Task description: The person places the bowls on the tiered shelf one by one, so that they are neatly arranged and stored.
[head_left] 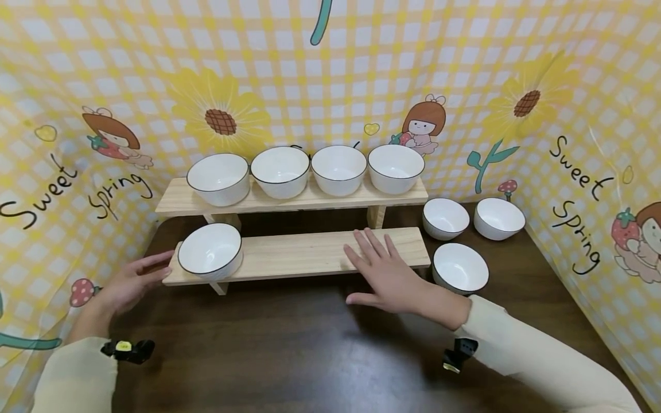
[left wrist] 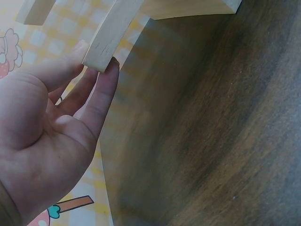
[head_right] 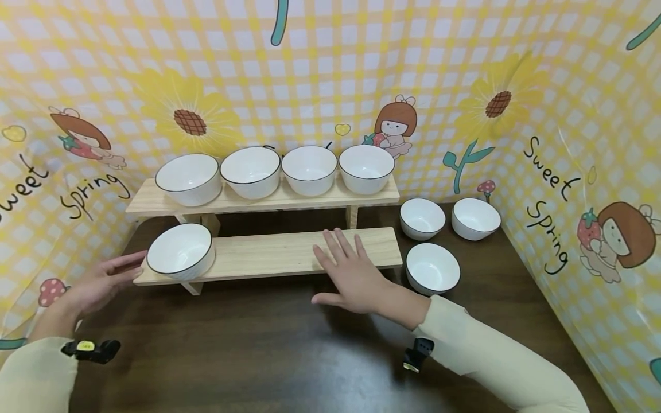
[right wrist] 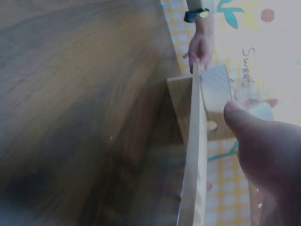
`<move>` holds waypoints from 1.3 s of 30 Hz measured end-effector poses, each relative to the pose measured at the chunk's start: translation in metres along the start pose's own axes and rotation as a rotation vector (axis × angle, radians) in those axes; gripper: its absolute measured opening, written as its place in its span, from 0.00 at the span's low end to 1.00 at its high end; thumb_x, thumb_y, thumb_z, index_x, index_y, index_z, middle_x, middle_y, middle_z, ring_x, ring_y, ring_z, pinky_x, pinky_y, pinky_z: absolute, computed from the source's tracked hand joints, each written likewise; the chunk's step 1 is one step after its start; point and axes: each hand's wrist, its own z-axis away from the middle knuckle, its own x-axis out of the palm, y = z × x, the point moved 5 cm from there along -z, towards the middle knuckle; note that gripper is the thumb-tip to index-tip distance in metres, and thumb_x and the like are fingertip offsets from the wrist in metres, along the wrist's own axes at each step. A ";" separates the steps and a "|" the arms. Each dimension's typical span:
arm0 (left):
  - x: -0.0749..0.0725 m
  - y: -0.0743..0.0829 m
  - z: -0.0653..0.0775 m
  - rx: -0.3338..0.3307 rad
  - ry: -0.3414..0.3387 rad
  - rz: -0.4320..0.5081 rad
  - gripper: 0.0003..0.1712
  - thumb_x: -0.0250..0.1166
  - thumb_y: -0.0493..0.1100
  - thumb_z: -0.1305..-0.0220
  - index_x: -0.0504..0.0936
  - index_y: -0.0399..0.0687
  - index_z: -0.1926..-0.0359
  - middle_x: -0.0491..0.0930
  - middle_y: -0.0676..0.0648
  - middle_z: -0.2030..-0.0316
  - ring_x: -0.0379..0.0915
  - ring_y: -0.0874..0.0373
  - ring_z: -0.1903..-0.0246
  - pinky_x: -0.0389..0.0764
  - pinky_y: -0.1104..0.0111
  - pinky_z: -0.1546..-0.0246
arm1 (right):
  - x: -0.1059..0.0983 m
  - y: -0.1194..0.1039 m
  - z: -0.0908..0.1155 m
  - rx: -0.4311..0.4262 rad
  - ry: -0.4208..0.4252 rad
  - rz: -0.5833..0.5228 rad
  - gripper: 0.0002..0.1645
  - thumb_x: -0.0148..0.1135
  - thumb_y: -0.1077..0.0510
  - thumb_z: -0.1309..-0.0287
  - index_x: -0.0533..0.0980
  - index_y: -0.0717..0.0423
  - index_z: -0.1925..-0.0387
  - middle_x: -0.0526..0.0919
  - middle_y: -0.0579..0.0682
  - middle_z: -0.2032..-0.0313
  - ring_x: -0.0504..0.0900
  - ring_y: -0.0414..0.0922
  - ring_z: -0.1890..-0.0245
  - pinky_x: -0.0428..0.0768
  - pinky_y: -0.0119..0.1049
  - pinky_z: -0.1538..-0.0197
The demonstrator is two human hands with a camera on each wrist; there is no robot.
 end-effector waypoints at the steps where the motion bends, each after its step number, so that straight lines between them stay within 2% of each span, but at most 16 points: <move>1: 0.000 0.000 0.000 0.001 0.001 0.000 0.44 0.62 0.55 0.27 0.55 0.41 0.21 0.50 0.27 0.25 0.75 0.77 0.54 0.80 0.76 0.52 | -0.001 0.004 0.004 0.009 0.007 -0.004 0.58 0.57 0.26 0.36 0.53 0.57 0.20 0.40 0.65 0.21 0.37 0.62 0.21 0.44 0.68 0.26; 9: 0.000 -0.001 0.001 0.011 -0.006 0.010 0.44 0.62 0.54 0.26 0.55 0.42 0.21 0.50 0.28 0.25 0.74 0.77 0.53 0.79 0.77 0.53 | -0.010 0.033 0.040 0.084 0.082 -0.058 0.59 0.65 0.32 0.39 0.54 0.59 0.21 0.41 0.65 0.21 0.38 0.63 0.21 0.42 0.70 0.27; 15: 0.000 0.001 0.001 0.022 -0.007 0.024 0.42 0.63 0.53 0.27 0.57 0.44 0.21 0.61 0.40 0.29 0.75 0.76 0.52 0.80 0.76 0.52 | -0.010 0.056 0.069 0.164 0.116 -0.084 0.59 0.70 0.35 0.42 0.56 0.61 0.22 0.44 0.67 0.22 0.40 0.65 0.22 0.43 0.72 0.28; 17: 0.000 0.000 0.001 0.019 -0.004 0.024 0.42 0.64 0.53 0.27 0.58 0.44 0.21 0.61 0.39 0.29 0.75 0.76 0.52 0.80 0.76 0.52 | -0.010 0.064 0.078 0.197 0.121 -0.095 0.58 0.70 0.36 0.41 0.56 0.62 0.22 0.44 0.68 0.22 0.40 0.65 0.22 0.44 0.72 0.29; 21: 0.000 -0.001 0.000 0.014 -0.002 0.020 0.43 0.63 0.54 0.27 0.57 0.43 0.21 0.53 0.31 0.26 0.75 0.77 0.53 0.80 0.76 0.52 | -0.008 0.076 0.096 0.254 0.151 -0.109 0.57 0.71 0.38 0.41 0.57 0.63 0.23 0.46 0.69 0.22 0.42 0.66 0.22 0.46 0.72 0.29; 24: -0.001 -0.003 -0.001 0.013 0.000 0.011 0.43 0.63 0.54 0.27 0.56 0.43 0.21 0.55 0.32 0.26 0.75 0.76 0.53 0.80 0.75 0.51 | -0.006 0.083 0.108 0.280 0.184 -0.107 0.57 0.72 0.39 0.42 0.58 0.63 0.23 0.48 0.71 0.23 0.46 0.68 0.23 0.47 0.73 0.30; 28: -0.001 -0.004 -0.002 0.014 0.005 0.001 0.43 0.63 0.54 0.27 0.57 0.42 0.21 0.56 0.32 0.27 0.76 0.76 0.53 0.80 0.74 0.51 | -0.002 0.093 0.123 0.305 0.227 -0.119 0.58 0.74 0.39 0.44 0.57 0.62 0.23 0.48 0.73 0.24 0.46 0.69 0.24 0.44 0.73 0.29; 32: -0.001 -0.004 -0.002 0.019 0.001 0.009 0.43 0.63 0.54 0.27 0.56 0.41 0.21 0.52 0.28 0.26 0.75 0.76 0.53 0.80 0.75 0.52 | -0.001 0.108 0.136 0.340 0.268 -0.157 0.60 0.76 0.39 0.46 0.57 0.63 0.23 0.49 0.74 0.25 0.44 0.68 0.23 0.40 0.71 0.28; 34: -0.001 -0.004 -0.002 0.022 0.000 0.009 0.43 0.63 0.54 0.27 0.56 0.41 0.21 0.52 0.28 0.26 0.75 0.76 0.53 0.80 0.76 0.52 | 0.000 0.117 0.142 0.361 0.286 -0.185 0.62 0.77 0.41 0.48 0.56 0.63 0.23 0.50 0.74 0.25 0.44 0.68 0.24 0.42 0.72 0.28; 39: -0.001 -0.002 -0.001 0.035 -0.002 0.008 0.42 0.63 0.53 0.27 0.57 0.42 0.21 0.56 0.33 0.27 0.75 0.77 0.52 0.80 0.76 0.52 | 0.005 0.140 0.154 0.404 0.305 -0.306 0.68 0.80 0.46 0.50 0.49 0.63 0.20 0.48 0.73 0.25 0.44 0.71 0.25 0.54 0.75 0.35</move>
